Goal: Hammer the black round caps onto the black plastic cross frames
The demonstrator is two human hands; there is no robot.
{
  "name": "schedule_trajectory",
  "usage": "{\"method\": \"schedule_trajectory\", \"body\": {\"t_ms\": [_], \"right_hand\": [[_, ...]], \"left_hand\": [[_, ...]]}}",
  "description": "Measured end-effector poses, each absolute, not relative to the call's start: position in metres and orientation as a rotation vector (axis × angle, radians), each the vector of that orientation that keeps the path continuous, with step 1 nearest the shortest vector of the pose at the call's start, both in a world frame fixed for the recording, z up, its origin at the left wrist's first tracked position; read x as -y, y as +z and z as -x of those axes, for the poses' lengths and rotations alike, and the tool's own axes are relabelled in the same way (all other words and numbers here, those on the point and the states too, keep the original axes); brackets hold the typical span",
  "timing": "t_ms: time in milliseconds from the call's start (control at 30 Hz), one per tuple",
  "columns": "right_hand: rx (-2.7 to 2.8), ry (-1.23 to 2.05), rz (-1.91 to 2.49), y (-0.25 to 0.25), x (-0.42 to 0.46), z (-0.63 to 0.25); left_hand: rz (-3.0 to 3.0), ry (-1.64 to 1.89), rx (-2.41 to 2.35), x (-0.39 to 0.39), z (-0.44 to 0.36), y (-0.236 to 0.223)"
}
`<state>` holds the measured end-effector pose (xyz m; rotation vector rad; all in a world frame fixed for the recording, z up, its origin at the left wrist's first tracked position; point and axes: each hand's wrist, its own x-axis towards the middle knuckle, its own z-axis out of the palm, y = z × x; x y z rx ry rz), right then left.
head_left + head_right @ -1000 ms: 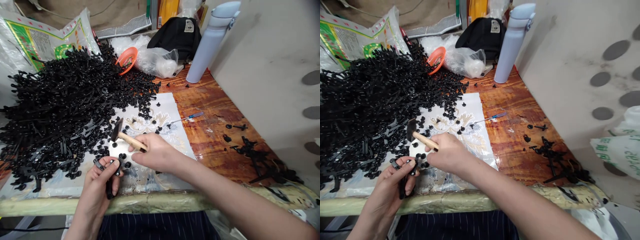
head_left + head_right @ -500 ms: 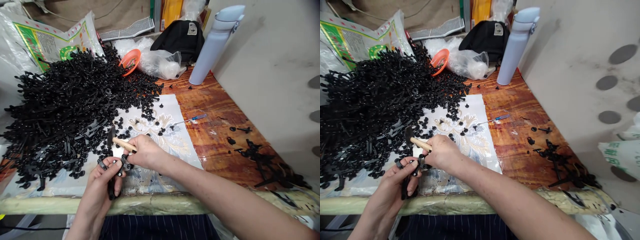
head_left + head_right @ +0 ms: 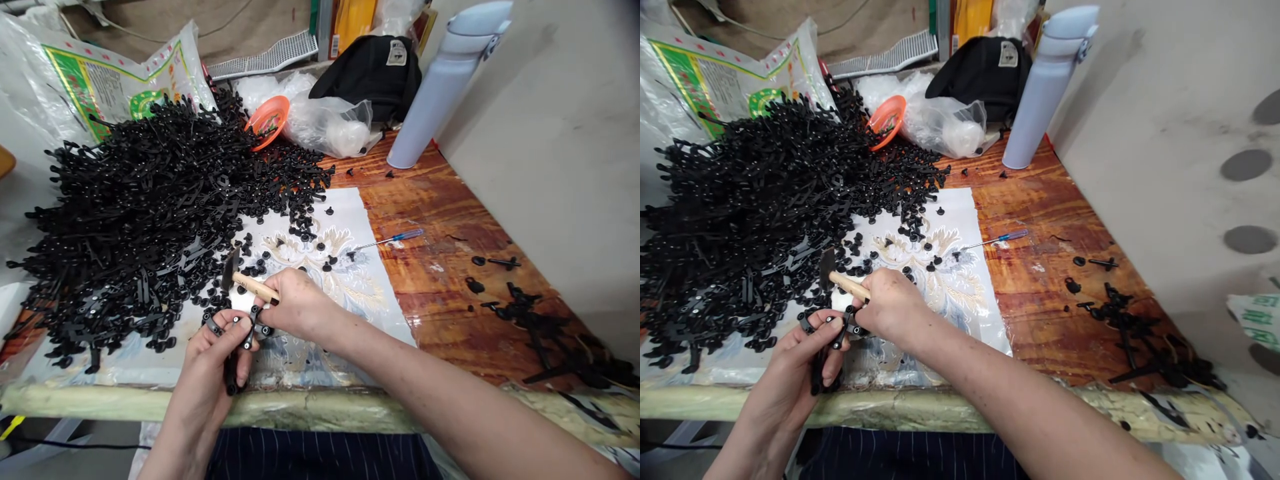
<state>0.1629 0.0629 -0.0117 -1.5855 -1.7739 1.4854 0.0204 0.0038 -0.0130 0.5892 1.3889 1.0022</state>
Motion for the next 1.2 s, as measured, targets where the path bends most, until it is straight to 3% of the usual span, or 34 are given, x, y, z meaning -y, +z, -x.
{"method": "schedule_trajectory", "body": {"t_ms": [1200], "right_hand": [[1.817,1.499,1.504,-0.017,-0.065,-0.167]], "left_hand": [[-0.622,0.982,-1.425,0.004,-0.019,-0.017]]}}
